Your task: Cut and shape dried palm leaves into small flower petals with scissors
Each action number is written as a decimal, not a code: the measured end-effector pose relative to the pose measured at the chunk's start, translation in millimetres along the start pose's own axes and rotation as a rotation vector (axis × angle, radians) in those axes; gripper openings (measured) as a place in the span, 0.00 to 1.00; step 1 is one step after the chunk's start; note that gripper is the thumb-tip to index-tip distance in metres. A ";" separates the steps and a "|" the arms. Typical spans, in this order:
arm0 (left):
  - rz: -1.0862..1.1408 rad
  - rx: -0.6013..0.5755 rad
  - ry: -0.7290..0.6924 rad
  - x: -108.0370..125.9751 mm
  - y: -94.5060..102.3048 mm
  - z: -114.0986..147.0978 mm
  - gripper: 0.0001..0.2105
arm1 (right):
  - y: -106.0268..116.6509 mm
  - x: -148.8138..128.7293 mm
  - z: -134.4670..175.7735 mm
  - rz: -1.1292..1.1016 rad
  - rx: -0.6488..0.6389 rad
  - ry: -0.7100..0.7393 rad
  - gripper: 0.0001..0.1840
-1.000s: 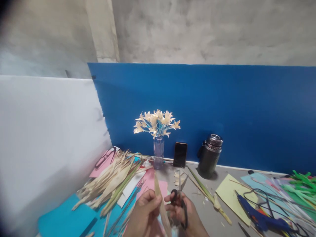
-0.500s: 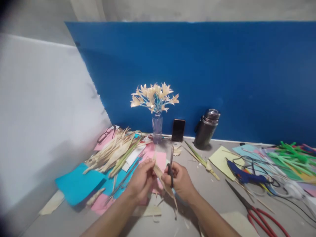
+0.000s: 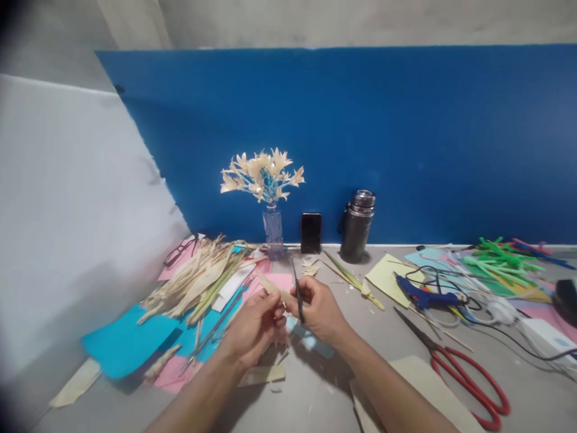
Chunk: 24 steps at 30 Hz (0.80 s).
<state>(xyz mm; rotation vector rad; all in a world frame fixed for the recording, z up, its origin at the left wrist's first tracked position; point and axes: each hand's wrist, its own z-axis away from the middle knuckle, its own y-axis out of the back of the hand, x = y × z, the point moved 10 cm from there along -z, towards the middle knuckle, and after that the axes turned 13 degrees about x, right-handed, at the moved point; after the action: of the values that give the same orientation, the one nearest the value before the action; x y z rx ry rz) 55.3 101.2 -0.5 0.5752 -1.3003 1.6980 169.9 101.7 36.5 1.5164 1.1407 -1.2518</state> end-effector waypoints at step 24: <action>0.201 -0.272 0.175 -22.7 -0.7 3.5 0.17 | 5.1 13.1 -10.6 -0.157 -0.180 -0.074 0.16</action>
<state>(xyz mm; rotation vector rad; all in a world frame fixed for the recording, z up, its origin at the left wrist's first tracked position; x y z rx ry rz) 66.5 89.6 -16.9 0.1374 -1.4666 1.6523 178.3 112.4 25.4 1.2580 1.3072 -1.2613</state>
